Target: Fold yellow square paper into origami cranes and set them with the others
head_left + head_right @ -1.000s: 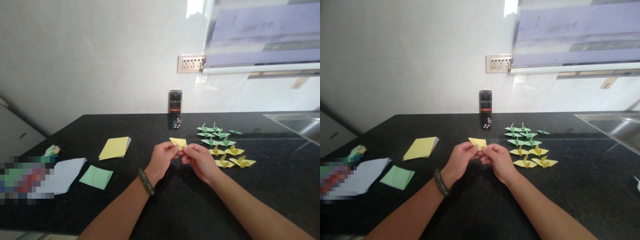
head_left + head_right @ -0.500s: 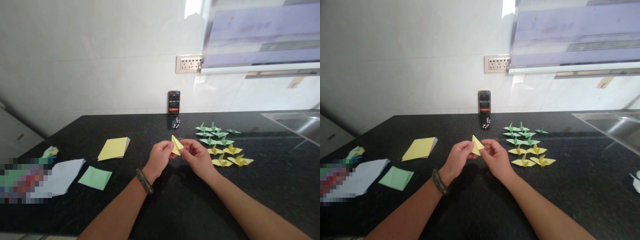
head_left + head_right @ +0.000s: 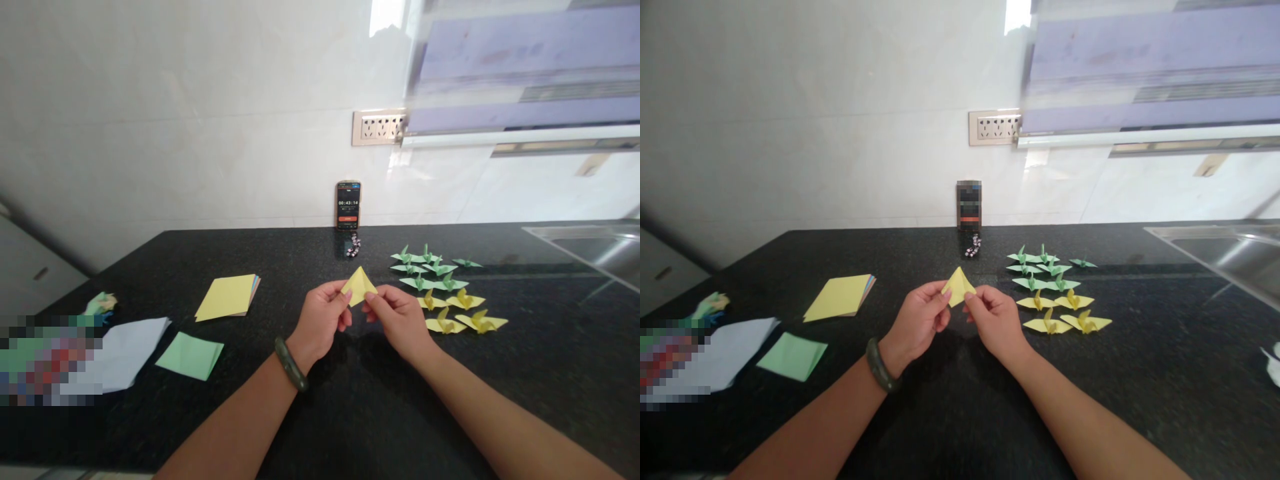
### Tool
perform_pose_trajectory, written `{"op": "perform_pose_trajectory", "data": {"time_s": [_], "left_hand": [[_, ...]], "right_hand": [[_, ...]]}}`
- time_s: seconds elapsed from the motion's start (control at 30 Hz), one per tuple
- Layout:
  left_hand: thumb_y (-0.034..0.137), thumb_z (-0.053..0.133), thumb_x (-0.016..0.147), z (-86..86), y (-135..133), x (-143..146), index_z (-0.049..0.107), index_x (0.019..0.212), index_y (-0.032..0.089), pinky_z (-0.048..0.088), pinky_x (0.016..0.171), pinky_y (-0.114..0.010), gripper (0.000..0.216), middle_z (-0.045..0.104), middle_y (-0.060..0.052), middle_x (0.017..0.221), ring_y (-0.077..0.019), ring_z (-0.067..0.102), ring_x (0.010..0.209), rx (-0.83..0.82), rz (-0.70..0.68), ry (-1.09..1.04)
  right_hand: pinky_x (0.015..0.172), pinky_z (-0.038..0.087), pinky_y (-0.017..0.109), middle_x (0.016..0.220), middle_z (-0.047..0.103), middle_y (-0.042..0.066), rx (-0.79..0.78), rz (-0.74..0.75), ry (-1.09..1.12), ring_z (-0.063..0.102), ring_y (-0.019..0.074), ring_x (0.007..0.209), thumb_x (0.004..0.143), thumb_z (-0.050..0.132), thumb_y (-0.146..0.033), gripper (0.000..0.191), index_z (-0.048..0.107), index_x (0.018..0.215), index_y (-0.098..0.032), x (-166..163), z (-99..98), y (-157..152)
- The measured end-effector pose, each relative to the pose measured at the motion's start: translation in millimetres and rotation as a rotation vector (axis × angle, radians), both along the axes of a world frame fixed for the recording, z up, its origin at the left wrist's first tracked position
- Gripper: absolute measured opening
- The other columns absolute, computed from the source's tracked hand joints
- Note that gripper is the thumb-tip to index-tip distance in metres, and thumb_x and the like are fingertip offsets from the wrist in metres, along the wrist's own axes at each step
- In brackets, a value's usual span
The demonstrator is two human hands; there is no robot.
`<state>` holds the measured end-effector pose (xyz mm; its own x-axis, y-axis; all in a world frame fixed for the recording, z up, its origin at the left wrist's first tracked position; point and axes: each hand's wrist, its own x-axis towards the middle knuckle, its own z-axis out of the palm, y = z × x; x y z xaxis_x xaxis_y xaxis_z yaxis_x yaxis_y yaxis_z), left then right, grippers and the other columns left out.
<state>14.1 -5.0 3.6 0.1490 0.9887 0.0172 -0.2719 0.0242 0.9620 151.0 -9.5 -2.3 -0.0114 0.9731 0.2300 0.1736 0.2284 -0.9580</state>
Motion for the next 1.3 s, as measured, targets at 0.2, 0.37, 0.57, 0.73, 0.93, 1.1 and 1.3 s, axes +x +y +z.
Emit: {"op": "perform_pose_trajectory", "data": {"time_s": [0.2,0.37,0.57,0.73,0.93,1.1,1.3], "left_hand": [[0.013,0.057,0.076,5.8,-3,2,0.064,0.08,0.011,0.046,0.047,-0.015,0.008,0.065,-0.003,0.068,-0.01,0.064,0.058,-0.24,-0.001,-0.217],[0.009,0.054,0.079,6.3,-5,3,0.065,0.078,0.009,0.05,0.06,-0.018,0.01,0.069,-0.009,0.083,-0.0139,0.067,0.075,-0.261,-0.003,-0.248],[0.021,0.055,0.081,0.8,-6,6,0.067,0.084,0.01,0.05,0.07,-0.023,0.017,0.069,-0.012,0.091,-0.0162,0.066,0.082,-0.223,-0.018,-0.199],[0.03,0.057,0.081,-2.5,-6,6,0.068,0.088,0.011,0.049,0.08,-0.031,0.024,0.068,-0.014,0.1,-0.0204,0.064,0.09,-0.188,-0.028,-0.174],[0.034,0.058,0.079,-2.5,-8,9,0.068,0.092,0.01,0.047,0.085,-0.036,0.028,0.066,-0.015,0.105,-0.0227,0.063,0.094,-0.181,-0.015,-0.126],[0.037,0.059,0.078,-0.6,-9,11,0.068,0.092,0.008,0.047,0.085,-0.037,0.033,0.066,-0.017,0.103,-0.0238,0.063,0.095,-0.128,0.035,-0.02],[0.042,0.056,0.078,-8.7,-8,10,0.068,0.097,0.011,0.048,0.084,-0.037,0.038,0.068,-0.013,0.098,-0.0227,0.062,0.095,0.002,0.057,0.131]], "right_hand": [[0.047,0.038,0.023,0.053,0.052,-0.002,-0.008,-0.04,0.005,0.047,0.0102,0.046,0.077,0.054,-0.039,0.025,0.055,0.066,-0.016,3,-0.9,6],[0.048,0.042,0.024,0.068,0.051,-0.002,0.184,-0.16,-0.058,0.049,0.0113,0.055,0.074,0.059,-0.032,0.022,0.05,0.089,-0.019,5,-10.6,12],[0.053,0.049,0.027,0.092,0.047,0.006,0.509,-0.217,-0.378,0.052,0.015,0.072,0.076,0.054,-0.02,0.011,0.052,0.087,-0.021,10,-9.9,12],[0.055,0.051,0.028,0.091,0.047,0.007,0.59,-0.222,-0.433,0.051,0.0186,0.082,0.079,0.053,-0.017,0.01,0.052,0.089,-0.02,11,-9.1,12],[0.065,0.05,0.034,0.087,0.048,0.006,0.633,-0.258,-0.498,0.052,0.0195,0.083,0.081,0.052,-0.017,0.007,0.054,0.087,-0.021,13,-9.2,15],[0.066,0.049,0.033,0.084,0.05,0.006,0.623,-0.252,-0.518,0.052,0.02,0.083,0.081,0.051,-0.017,0.005,0.056,0.081,-0.02,14,-8.6,15],[0.066,0.048,0.033,0.083,0.052,0.007,0.62,-0.263,-0.522,0.053,0.0203,0.082,0.081,0.051,-0.018,0.007,0.057,0.081,-0.019,15,-9.0,16]]}}
